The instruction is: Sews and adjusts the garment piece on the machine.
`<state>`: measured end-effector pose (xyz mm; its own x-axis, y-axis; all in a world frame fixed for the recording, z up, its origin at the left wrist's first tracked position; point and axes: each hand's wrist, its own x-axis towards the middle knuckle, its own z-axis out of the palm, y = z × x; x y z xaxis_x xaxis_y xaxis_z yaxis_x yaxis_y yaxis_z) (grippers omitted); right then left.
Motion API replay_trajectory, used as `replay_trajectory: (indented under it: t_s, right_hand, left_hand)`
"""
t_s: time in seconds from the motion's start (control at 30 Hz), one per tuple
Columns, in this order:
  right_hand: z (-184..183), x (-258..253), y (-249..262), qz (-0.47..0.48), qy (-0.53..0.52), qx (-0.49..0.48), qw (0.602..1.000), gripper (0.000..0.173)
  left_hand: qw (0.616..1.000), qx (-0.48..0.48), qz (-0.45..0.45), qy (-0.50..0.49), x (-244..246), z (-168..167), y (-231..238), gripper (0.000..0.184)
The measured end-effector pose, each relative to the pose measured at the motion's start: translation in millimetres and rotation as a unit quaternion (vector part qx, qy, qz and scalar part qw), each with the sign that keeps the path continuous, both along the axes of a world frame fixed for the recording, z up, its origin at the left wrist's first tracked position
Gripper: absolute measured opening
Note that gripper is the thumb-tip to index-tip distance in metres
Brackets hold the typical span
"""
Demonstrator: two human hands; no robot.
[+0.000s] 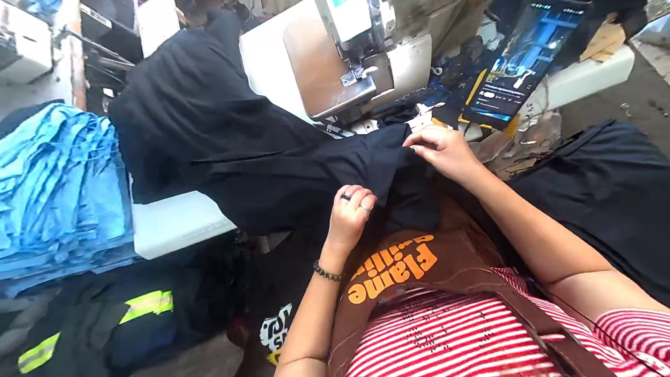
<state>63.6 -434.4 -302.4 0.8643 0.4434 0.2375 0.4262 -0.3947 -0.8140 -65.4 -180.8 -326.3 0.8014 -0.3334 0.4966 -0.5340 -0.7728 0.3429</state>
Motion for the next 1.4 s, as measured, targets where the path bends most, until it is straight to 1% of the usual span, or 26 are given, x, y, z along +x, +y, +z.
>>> replay_trajectory:
  t_s: [0.1, 0.13, 0.2, 0.23, 0.27, 0.33, 0.4, 0.47, 0.6, 0.73, 0.83, 0.87, 0.9, 0.93, 1.0, 1.03, 1.07, 1.13, 1.2, 1.3, 1.37, 1.4]
  right_hand:
    - [-5.0, -7.7, 8.8, 0.024, -0.063, -0.001, 0.998, 0.016]
    - [-6.5, -9.3, 11.0, 0.027, -0.08, -0.003, 0.996, 0.016]
    - [-5.5, -10.1, 13.2, 0.024, -0.093, 0.0, 0.995, 0.016]
    - [-2.9, -10.8, 13.2, 0.017, -0.092, 0.004, 0.996, 0.016]
    - [0.1, -12.8, 12.6, 0.008, -0.086, 0.006, 0.996, 0.016]
    - [3.9, -17.4, 11.0, -0.007, -0.067, 0.013, 0.998, 0.016]
    - [2.2, -14.0, 11.7, -0.01, -0.047, 0.011, 0.999, 0.017]
    - [-0.9, -12.5, 15.2, -0.002, -0.038, 0.008, 0.999, 0.017]
    - [-6.5, -18.9, 26.5, 0.023, -0.038, -0.008, 0.999, 0.018]
    - [-17.3, -24.2, 36.8, 0.04, -0.095, -0.088, 0.991, 0.017]
    - [-21.3, -40.7, 37.2, 0.0, -0.094, -0.133, 0.987, 0.017]
    - [-22.4, -48.2, 33.9, -0.027, -0.066, -0.131, 0.989, 0.017]
    - [-23.2, -55.7, 29.3, -0.052, -0.015, -0.122, 0.991, 0.018]
    - [-23.5, -61.6, 24.5, -0.069, 0.059, -0.102, 0.991, 0.019]
    - [-31.7, -63.6, 17.2, -0.079, 0.239, -0.03, 0.967, 0.021]
    - [-38.0, -63.6, 16.4, -0.077, 0.303, 0.015, 0.95, 0.021]
    - [-41.9, -63.9, 17.9, -0.076, 0.335, 0.048, 0.938, 0.021]
    - [-43.4, -62.4, 26.8, -0.085, 0.339, 0.079, 0.934, 0.019]
    - [-45.5, -59.0, 39.3, -0.117, 0.315, 0.106, 0.936, 0.018]
    - [-46.5, -58.9, 48.3, -0.155, 0.307, 0.141, 0.928, 0.013]
    - [-38.2, -62.9, 46.0, -0.13, 0.264, 0.128, 0.947, 0.013]
    - [-30.0, -64.3, 44.4, -0.104, 0.211, 0.117, 0.965, 0.012]
  left_hand:
    - [1.0, 0.012, -0.002, 0.01, -8.2, -5.4, -4.1, 0.016]
    - [0.999, 0.006, -0.02, 0.036, -11.3, -0.6, -4.2, 0.017]
    - [0.989, -0.035, -0.082, 0.118, -20.0, 27.0, 1.7, 0.016]
    - [0.976, -0.089, -0.125, 0.156, -25.7, 47.2, 7.7, 0.014]
    - [0.954, -0.153, -0.169, 0.192, -32.7, 68.7, 15.6, 0.012]
    - [0.899, -0.265, -0.243, 0.249, -46.1, 104.6, 36.2, 0.011]
    - [0.856, -0.328, -0.29, 0.276, -53.0, 120.8, 56.9, 0.011]
    - [0.84, -0.343, -0.299, 0.296, -56.4, 123.1, 69.1, 0.01]
    - [0.841, -0.33, -0.291, 0.316, -60.1, 114.8, 68.7, 0.01]
    - [0.836, -0.347, -0.301, 0.3, -60.5, 113.0, 64.2, 0.009]
    - [0.85, -0.335, -0.293, 0.282, -59.3, 117.2, 62.0, 0.011]
    - [0.854, -0.327, -0.292, 0.28, -58.9, 118.4, 60.7, 0.011]
    - [0.857, -0.318, -0.293, 0.279, -58.1, 118.9, 58.8, 0.012]
    - [0.86, -0.309, -0.295, 0.279, -56.9, 118.7, 56.8, 0.012]
    - [0.864, -0.293, -0.296, 0.282, -53.6, 116.3, 51.9, 0.012]
    - [0.864, -0.289, -0.299, 0.284, -51.4, 114.8, 48.8, 0.012]
    - [0.862, -0.287, -0.304, 0.286, -48.4, 113.6, 45.2, 0.011]
    - [0.866, -0.277, -0.307, 0.281, -41.7, 113.9, 36.5, 0.011]
    - [0.884, -0.254, -0.294, 0.259, -35.4, 118.3, 26.5, 0.012]
    - [0.915, -0.215, -0.267, 0.213, -26.4, 131.9, 16.4, 0.011]
    - [0.926, -0.21, -0.251, 0.19, -19.0, 142.8, 15.1, 0.01]
    - [0.929, -0.211, -0.245, 0.183, -14.6, 148.4, 15.1, 0.01]
